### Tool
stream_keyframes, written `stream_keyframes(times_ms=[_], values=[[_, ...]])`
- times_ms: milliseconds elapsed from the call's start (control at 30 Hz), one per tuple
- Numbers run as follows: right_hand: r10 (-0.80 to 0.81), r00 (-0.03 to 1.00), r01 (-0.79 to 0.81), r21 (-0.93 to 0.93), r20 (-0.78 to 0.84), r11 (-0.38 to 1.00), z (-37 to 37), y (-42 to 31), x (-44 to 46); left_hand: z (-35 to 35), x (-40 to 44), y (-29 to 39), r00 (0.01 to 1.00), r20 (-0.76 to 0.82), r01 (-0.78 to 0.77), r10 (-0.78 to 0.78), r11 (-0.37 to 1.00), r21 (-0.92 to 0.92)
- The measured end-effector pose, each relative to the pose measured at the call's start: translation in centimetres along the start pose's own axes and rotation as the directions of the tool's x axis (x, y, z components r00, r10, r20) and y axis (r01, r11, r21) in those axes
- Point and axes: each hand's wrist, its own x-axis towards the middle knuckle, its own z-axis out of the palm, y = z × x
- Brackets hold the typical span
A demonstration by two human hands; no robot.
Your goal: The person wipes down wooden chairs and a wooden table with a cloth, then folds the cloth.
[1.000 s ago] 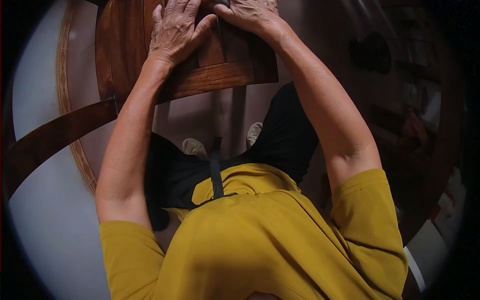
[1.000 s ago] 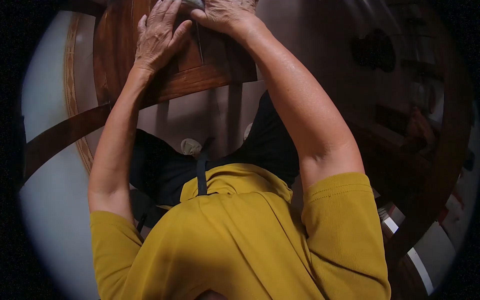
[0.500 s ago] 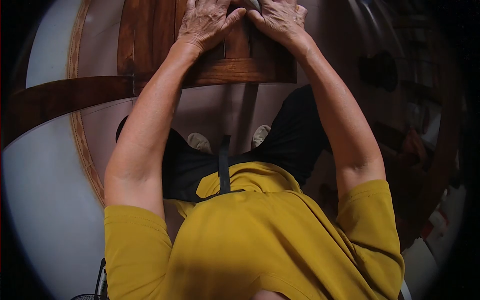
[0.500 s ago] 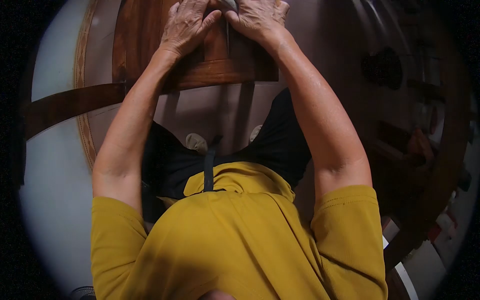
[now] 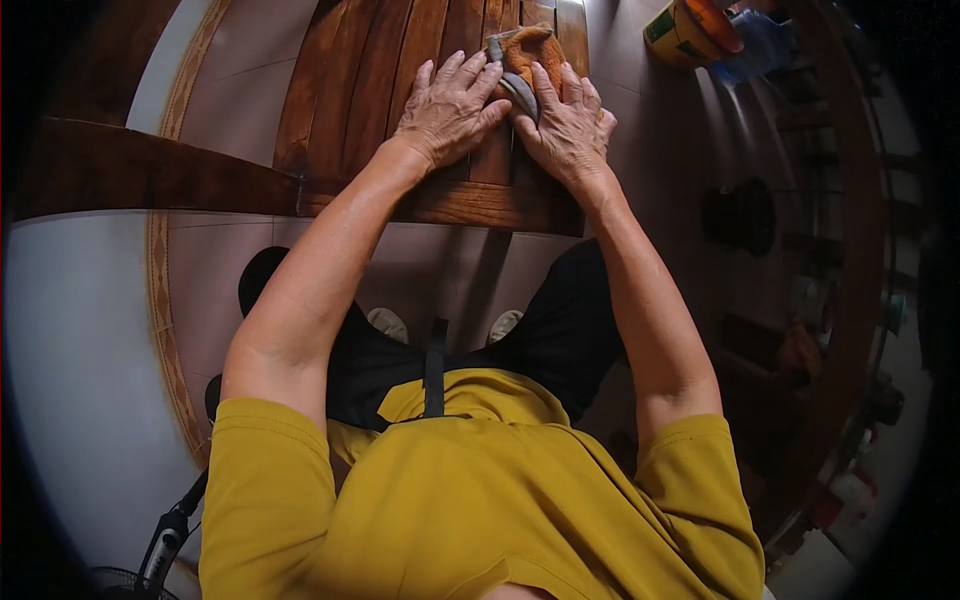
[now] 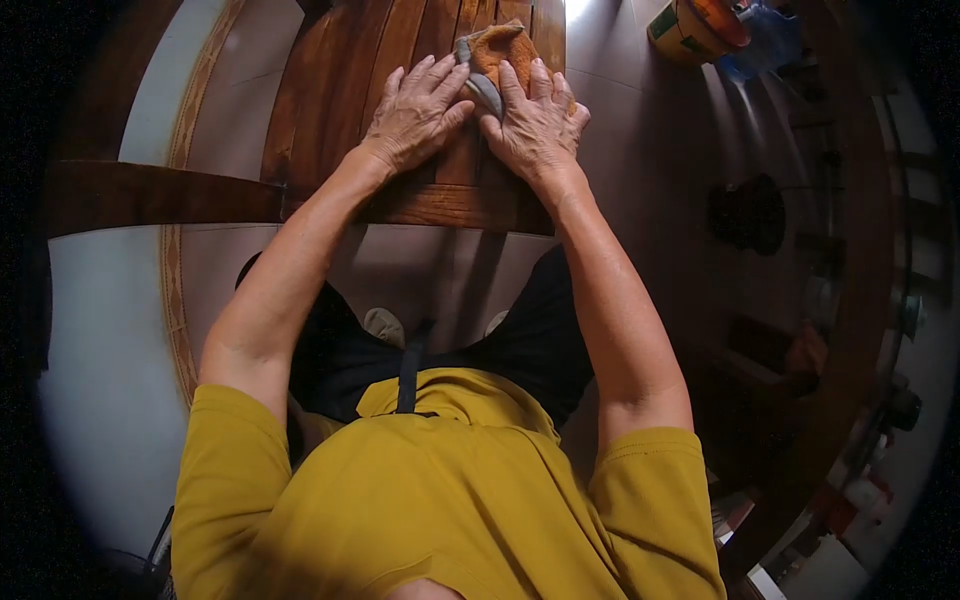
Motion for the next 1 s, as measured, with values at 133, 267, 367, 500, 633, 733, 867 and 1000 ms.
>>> stream_keyframes(times_ms=[133, 267, 367, 500, 633, 733, 867, 1000], values=[[-0.011, 0.999, 0.011, 0.009, 0.039, 1.000, -0.3, 0.1, -0.1, -0.5, -0.7, 0.9, 0.999, 0.032, 0.023, -0.022, 1.000, -0.022], [-0.065, 0.998, 0.065, 0.024, 0.015, 0.998, -2.0, -0.7, -0.4, -2.5, -1.2, 1.5, 0.995, 0.061, 0.082, -0.076, 0.992, -0.098], [-0.096, 0.995, 0.095, 0.034, 0.016, 0.995, -4.1, -1.5, -0.5, -4.5, -1.6, 2.5, 0.994, 0.040, 0.102, -0.098, 0.988, -0.117], [-0.135, 0.990, 0.134, 0.052, 0.028, 0.990, -6.8, -2.9, -0.5, -7.7, -1.5, 3.2, 0.985, 0.088, 0.159, -0.145, 0.970, -0.181], [-0.147, 0.987, 0.134, 0.163, 0.069, 0.978, -9.7, -4.0, -1.0, -11.6, 0.3, 3.2, 0.972, 0.194, 0.173, -0.134, 0.964, -0.204], [-0.216, 0.976, 0.212, 0.112, 0.025, 0.971, -9.6, -6.0, -3.3, -13.8, -3.1, 2.0, 0.975, 0.185, 0.160, -0.122, 0.964, -0.212], [-0.339, 0.941, 0.332, 0.184, 0.007, 0.925, -9.1, -5.9, -4.1, -12.9, -3.3, 0.8, 0.985, 0.016, 0.168, -0.169, 0.962, -0.216], [-0.491, 0.870, 0.490, 0.205, -0.051, 0.847, -8.6, -5.4, -4.2, -12.0, -2.8, 0.6, 0.981, -0.061, 0.164, -0.185, 0.954, -0.252]])
